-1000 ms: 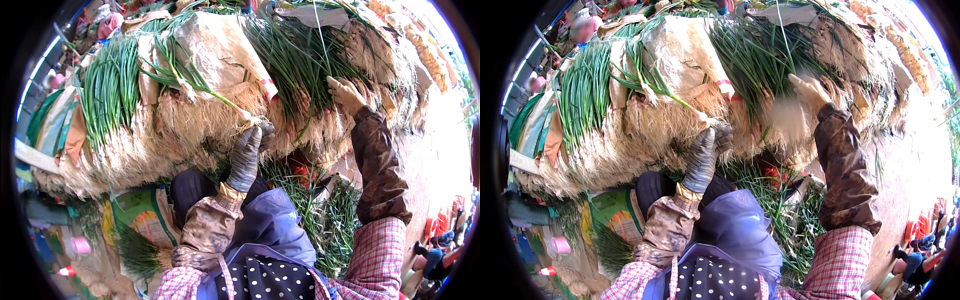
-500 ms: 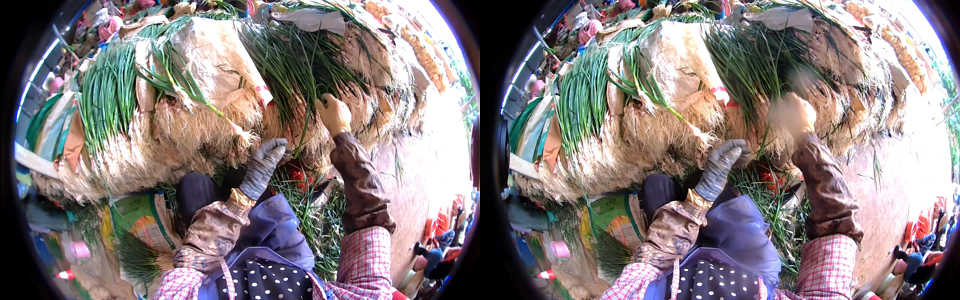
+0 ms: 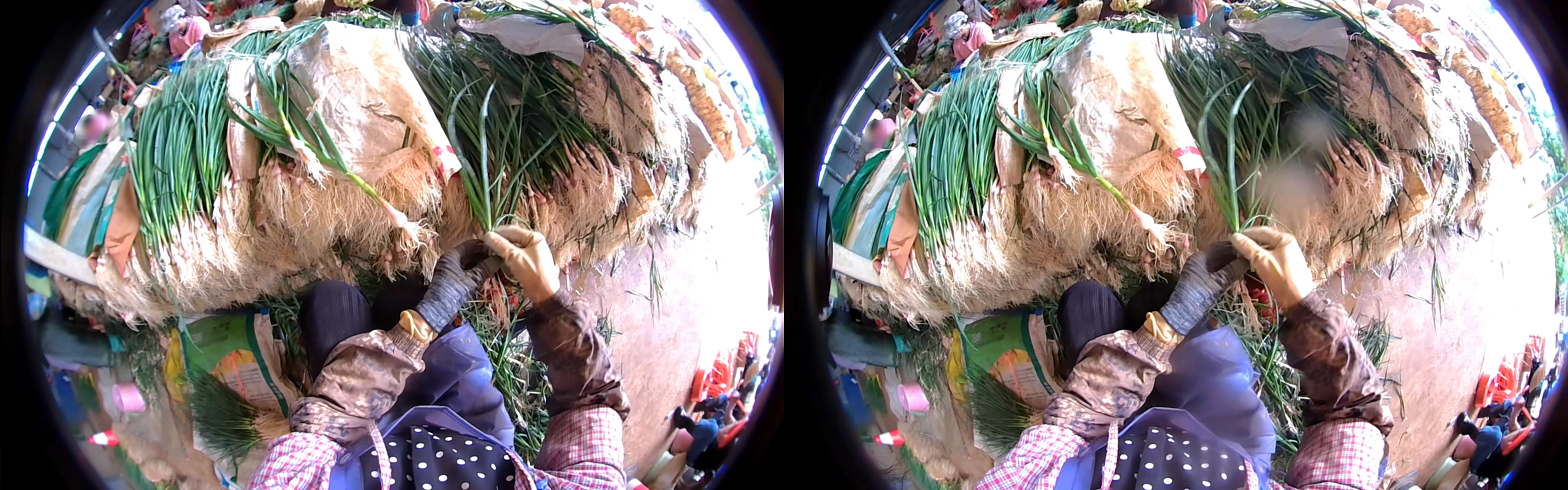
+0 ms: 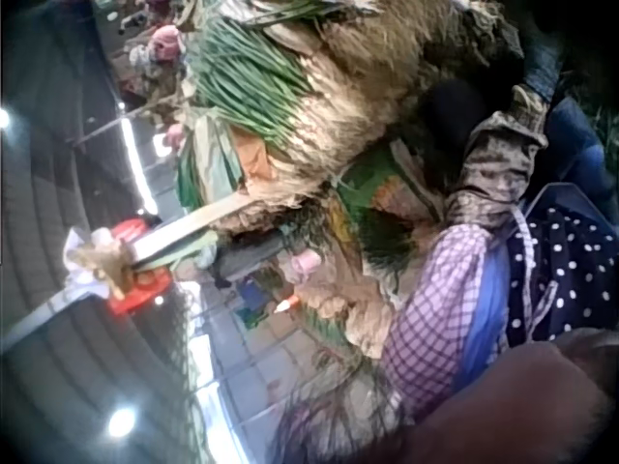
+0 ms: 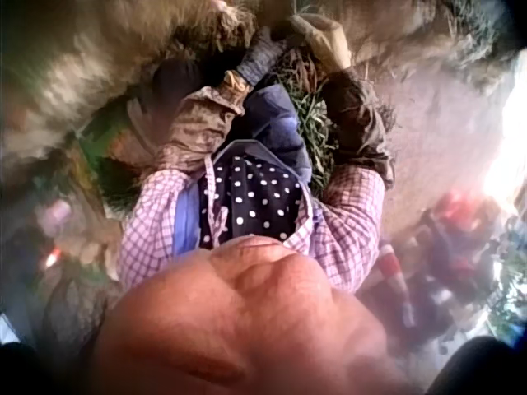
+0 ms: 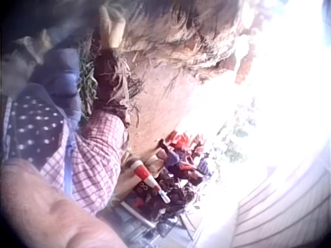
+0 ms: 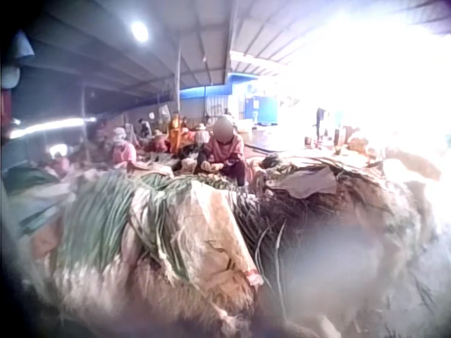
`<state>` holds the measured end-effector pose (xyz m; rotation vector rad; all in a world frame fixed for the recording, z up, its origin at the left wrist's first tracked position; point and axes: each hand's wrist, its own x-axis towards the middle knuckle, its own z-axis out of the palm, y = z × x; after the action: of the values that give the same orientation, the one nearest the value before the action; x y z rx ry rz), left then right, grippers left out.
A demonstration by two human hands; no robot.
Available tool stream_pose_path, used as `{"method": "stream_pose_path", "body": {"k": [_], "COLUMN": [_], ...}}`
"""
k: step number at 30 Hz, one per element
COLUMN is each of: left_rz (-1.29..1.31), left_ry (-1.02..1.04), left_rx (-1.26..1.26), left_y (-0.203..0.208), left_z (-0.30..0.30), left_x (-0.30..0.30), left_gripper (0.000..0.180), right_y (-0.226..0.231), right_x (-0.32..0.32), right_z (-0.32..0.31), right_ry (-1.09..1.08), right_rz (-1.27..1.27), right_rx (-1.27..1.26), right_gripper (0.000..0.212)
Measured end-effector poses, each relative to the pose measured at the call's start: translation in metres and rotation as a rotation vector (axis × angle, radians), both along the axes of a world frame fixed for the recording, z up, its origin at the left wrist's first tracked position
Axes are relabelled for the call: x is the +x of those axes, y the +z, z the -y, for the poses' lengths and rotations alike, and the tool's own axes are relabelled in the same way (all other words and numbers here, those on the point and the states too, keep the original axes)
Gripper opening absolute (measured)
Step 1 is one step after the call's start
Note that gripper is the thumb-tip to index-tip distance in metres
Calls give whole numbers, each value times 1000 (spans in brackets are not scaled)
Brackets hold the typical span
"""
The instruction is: The person cleans a bundle of green onions by hand, peeling away dry outer layers and placing the bundle on a mat.
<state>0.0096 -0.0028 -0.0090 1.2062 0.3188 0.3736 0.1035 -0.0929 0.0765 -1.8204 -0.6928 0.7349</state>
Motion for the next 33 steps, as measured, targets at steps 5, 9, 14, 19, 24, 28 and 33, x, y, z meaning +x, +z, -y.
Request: {"method": "stream_pose_path", "body": {"k": [5,9,14,19,24,28,33], "left_rz": [-134,-119,-134,-242,-198,-157,-115], "left_ry": [-2,26,87,168,179,68,45], "left_rx": [-122,3,-53,-32,-243,-350,-363], "left_y": [9,10,3,-1,18,18,20], "left_z": [-1,-5,-7,-5,-10,-9,-9], "left_x": [-6,-10,-11,-12,-24,-24,-26], "left_gripper": [16,17,15,15,15,16,13], "right_y": [-34,-51,-71,-103,-103,-106,-88], "right_x": [5,8,-11,0,5,-5,0], "right_z": [-10,-16,-25,-26,3,-12,-32], "right_ry": [-149,-192,-362,-573,-366,-101,25], "right_rz": [-217,-128,677,19,-663,-1017,-1073], "right_rx": [245,258,135,410,206,333,575], "right_gripper": [23,17,8,3,21,37,27]}}
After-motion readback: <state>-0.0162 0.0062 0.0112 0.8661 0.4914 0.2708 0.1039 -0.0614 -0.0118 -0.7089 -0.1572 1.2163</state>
